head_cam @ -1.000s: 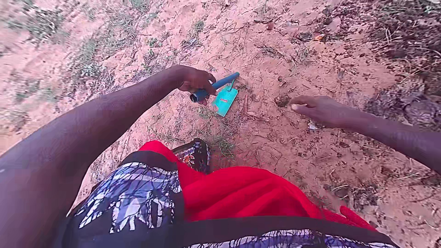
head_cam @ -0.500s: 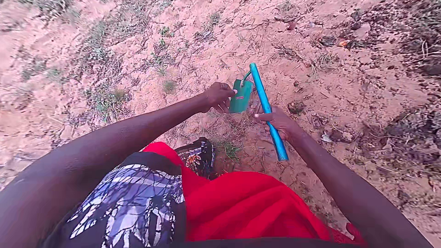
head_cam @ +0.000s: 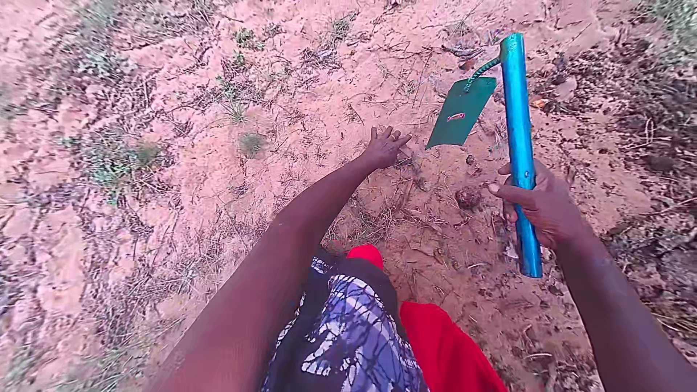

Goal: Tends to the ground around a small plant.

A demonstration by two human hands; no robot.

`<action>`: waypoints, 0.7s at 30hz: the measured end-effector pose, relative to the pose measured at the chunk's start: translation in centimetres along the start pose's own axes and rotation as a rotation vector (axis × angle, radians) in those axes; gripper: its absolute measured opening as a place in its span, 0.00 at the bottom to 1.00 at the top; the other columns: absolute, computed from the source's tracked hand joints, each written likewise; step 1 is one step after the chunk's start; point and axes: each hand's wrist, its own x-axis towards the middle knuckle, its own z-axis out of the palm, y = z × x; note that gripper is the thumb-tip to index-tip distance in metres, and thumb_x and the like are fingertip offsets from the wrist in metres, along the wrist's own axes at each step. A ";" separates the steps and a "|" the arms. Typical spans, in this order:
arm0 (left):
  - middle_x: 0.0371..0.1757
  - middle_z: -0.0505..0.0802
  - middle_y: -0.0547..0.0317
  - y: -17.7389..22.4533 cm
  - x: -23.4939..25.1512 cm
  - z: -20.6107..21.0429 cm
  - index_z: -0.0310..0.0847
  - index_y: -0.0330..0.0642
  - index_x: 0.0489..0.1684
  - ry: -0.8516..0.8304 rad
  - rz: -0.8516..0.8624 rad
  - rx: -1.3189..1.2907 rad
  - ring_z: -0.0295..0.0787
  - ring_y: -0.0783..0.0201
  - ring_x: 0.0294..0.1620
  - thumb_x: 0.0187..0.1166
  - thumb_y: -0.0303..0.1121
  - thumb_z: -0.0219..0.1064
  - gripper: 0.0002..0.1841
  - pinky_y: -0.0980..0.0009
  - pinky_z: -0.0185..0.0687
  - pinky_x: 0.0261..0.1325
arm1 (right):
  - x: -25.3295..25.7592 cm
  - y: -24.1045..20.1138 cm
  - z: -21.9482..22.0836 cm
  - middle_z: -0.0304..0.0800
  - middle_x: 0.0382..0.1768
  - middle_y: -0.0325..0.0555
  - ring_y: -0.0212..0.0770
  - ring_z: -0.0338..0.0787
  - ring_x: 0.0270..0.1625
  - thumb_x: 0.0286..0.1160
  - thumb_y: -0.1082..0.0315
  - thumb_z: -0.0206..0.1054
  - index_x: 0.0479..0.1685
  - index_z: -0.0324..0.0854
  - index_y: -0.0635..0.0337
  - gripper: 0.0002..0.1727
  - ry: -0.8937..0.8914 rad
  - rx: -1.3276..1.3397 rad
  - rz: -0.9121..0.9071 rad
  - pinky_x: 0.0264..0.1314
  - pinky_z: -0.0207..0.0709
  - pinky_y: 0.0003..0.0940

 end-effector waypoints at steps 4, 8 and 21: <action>0.68 0.87 0.41 -2.3 -1.4 1.9 0.82 0.55 0.75 0.032 0.054 0.111 0.77 0.37 0.74 0.87 0.24 0.57 0.21 0.36 0.69 0.69 | 1.5 0.0 0.9 0.72 0.21 0.37 0.27 0.69 0.09 0.74 0.83 0.66 0.61 0.70 0.58 0.20 -0.032 -0.016 -0.038 0.11 0.72 0.21; 0.64 0.90 0.42 -6.1 -8.4 2.9 0.89 0.55 0.66 0.096 -0.078 0.099 0.80 0.38 0.71 0.85 0.23 0.58 0.20 0.38 0.68 0.68 | 3.4 -0.4 3.9 0.73 0.25 0.41 0.29 0.70 0.11 0.78 0.81 0.65 0.65 0.69 0.60 0.19 -0.115 -0.094 -0.021 0.13 0.72 0.22; 0.99 0.39 0.49 -8.1 -28.1 -5.3 0.30 0.78 0.97 -0.386 -0.726 0.058 0.24 0.22 0.94 0.68 0.38 0.83 0.63 0.05 0.27 0.70 | 8.5 -0.1 5.8 0.72 0.27 0.47 0.35 0.71 0.15 0.84 0.73 0.65 0.70 0.66 0.60 0.20 -0.358 -0.455 0.076 0.20 0.72 0.30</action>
